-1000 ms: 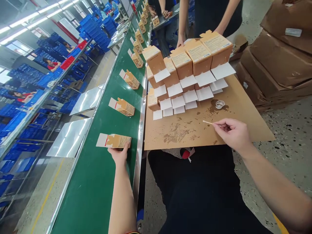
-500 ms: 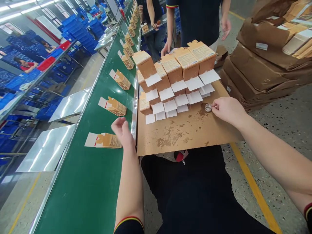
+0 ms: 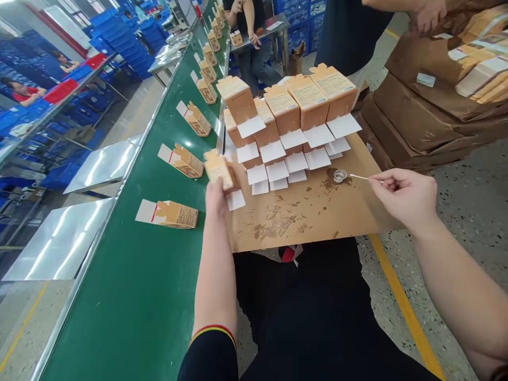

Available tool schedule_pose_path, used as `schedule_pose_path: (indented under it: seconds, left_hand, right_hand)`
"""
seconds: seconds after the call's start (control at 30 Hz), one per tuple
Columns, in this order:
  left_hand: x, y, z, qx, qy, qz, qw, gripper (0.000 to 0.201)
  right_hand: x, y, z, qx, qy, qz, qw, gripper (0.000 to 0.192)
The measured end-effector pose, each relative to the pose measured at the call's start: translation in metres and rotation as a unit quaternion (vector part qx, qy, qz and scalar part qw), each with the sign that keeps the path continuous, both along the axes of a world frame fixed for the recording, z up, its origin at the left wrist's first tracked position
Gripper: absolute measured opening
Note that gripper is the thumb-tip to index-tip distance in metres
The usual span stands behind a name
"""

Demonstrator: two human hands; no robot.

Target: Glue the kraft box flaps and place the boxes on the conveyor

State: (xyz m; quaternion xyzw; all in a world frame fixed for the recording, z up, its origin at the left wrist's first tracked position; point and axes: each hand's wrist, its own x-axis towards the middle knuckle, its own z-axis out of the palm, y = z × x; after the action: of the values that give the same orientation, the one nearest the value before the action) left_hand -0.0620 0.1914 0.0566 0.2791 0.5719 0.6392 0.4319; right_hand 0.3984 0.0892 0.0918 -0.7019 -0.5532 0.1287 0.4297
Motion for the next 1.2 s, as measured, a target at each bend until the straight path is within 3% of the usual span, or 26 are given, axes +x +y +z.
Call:
schedule_pose_path:
  seconds: [0.13,0.23,0.3,0.43,0.63,0.77,0.9,1.03,1.2]
  left_hand:
    - [-0.018,-0.077,0.002,0.042,-0.012,0.005,0.999,0.056]
    - [0.003,-0.126,-0.002,0.061,-0.011,-0.053,0.997,0.068]
    - [0.027,-0.142,-0.01,0.046,0.0,-0.084,0.995,0.073]
    - [0.057,-0.145,-0.026,0.012,0.024,-0.091,0.995,0.078]
    - [0.056,-0.142,-0.027,0.015,0.032,-0.101,0.994,0.079]
    - [0.058,-0.145,-0.026,0.015,0.033,-0.105,0.994,0.081]
    - [0.06,-0.147,-0.026,0.019,0.038,-0.112,0.993,0.084]
    - [0.064,-0.152,-0.023,0.023,0.068,-0.118,0.99,0.083]
    - [0.071,-0.167,-0.023,0.029,0.158,-0.123,0.979,0.085]
  right_hand:
    - [-0.018,-0.029,-0.011,0.041,0.059,0.056,0.996,0.015]
    - [-0.048,-0.043,-0.019,0.039,0.098,0.131,0.986,0.016]
    - [-0.076,-0.048,-0.027,0.018,0.117,0.195,0.974,0.017]
    - [-0.132,-0.056,-0.049,-0.017,0.108,0.319,0.941,0.022]
    - [-0.17,-0.059,-0.078,-0.016,0.023,0.383,0.923,0.029]
    - [-0.17,-0.059,-0.086,-0.028,-0.041,0.421,0.906,0.027]
    - [-0.163,-0.054,-0.086,-0.026,-0.061,0.403,0.913,0.028]
    - [-0.154,-0.049,-0.08,-0.011,-0.025,0.366,0.93,0.027]
    - [-0.134,-0.054,-0.067,0.066,0.037,0.313,0.947,0.026]
